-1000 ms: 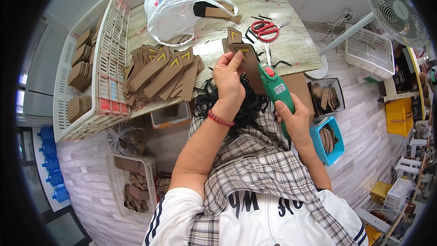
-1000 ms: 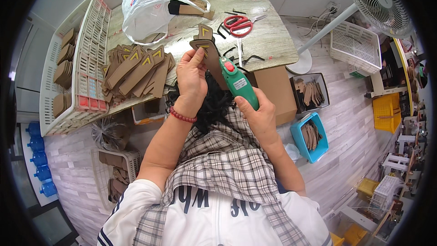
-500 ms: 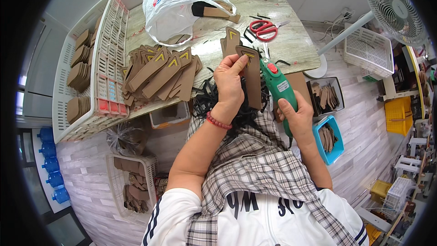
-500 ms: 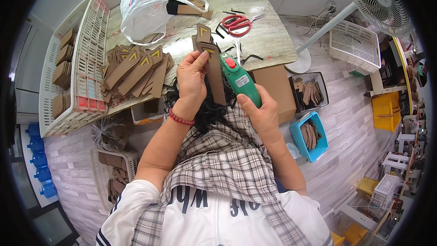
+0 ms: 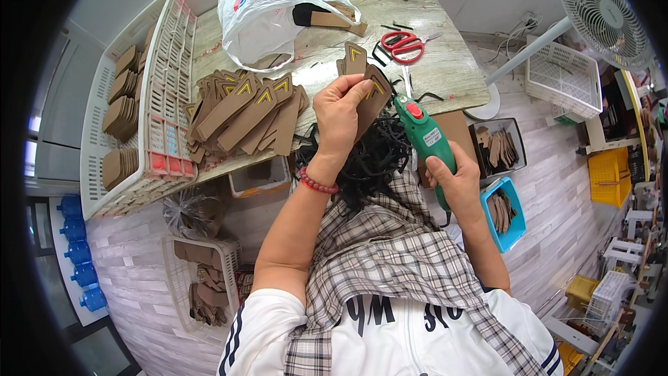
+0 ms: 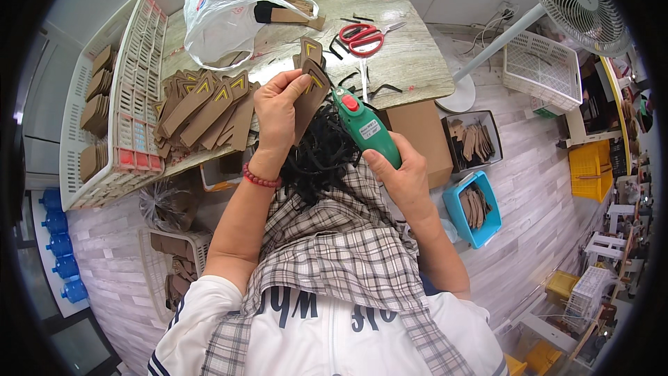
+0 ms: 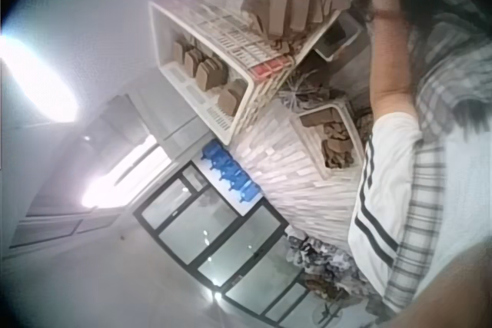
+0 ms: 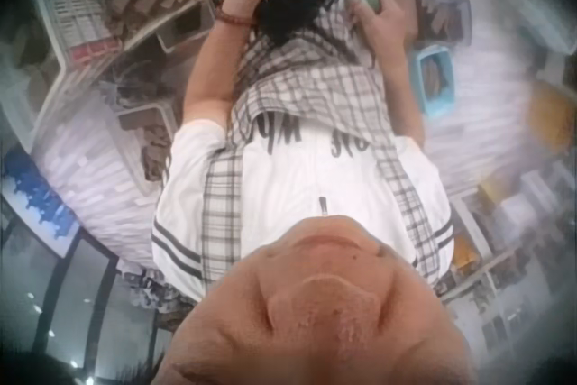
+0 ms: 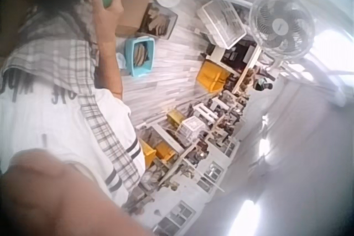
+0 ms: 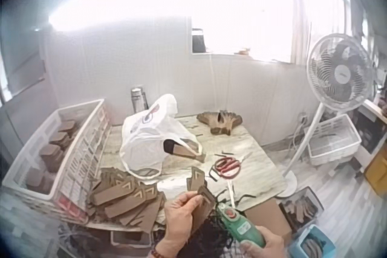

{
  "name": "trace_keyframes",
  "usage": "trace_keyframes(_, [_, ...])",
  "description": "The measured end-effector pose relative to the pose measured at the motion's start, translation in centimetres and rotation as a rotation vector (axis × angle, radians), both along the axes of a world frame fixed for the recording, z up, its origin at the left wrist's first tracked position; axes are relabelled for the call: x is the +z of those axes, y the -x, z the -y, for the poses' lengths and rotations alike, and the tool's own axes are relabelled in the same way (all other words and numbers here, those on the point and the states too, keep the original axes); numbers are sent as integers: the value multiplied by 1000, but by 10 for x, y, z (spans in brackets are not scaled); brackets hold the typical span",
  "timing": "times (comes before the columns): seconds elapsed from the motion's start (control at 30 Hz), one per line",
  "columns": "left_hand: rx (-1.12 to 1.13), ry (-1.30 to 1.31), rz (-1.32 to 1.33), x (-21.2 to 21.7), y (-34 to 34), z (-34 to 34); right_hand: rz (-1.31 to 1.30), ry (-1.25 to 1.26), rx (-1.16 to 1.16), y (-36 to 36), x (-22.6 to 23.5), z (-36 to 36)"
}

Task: The person uses a green rotary tool to trim the edges of small rectangular cardboard pieces marked with yellow triangles. They handle the pieces one at a time, rotating them to smooth the edges, and place the finished pieces into a white basket on the left.

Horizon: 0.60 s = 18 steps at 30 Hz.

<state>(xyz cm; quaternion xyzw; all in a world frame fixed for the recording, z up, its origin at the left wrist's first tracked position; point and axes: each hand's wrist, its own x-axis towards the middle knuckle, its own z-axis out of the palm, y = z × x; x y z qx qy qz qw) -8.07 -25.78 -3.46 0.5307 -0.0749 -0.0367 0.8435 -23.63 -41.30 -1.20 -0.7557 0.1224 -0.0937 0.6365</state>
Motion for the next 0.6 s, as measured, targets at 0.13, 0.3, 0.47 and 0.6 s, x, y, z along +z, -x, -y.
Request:
trace_keyframes(0.13, [-39, -63, 18, 0, 0, -3, -2, 2, 6, 0, 2, 0])
trace_keyframes(0.3, [-104, -160, 50, 3, 4, -4, -2, 6, 9, -2, 3, 2])
trace_keyframes(0.47, [-172, -241, 99, 0, 1, -6, 2, 20, 9, -3, 5, 3])
trace_keyframes(0.6, [-211, -319, 126, 7, 0, -12, -4, 13, -2, -2, 6, 4])
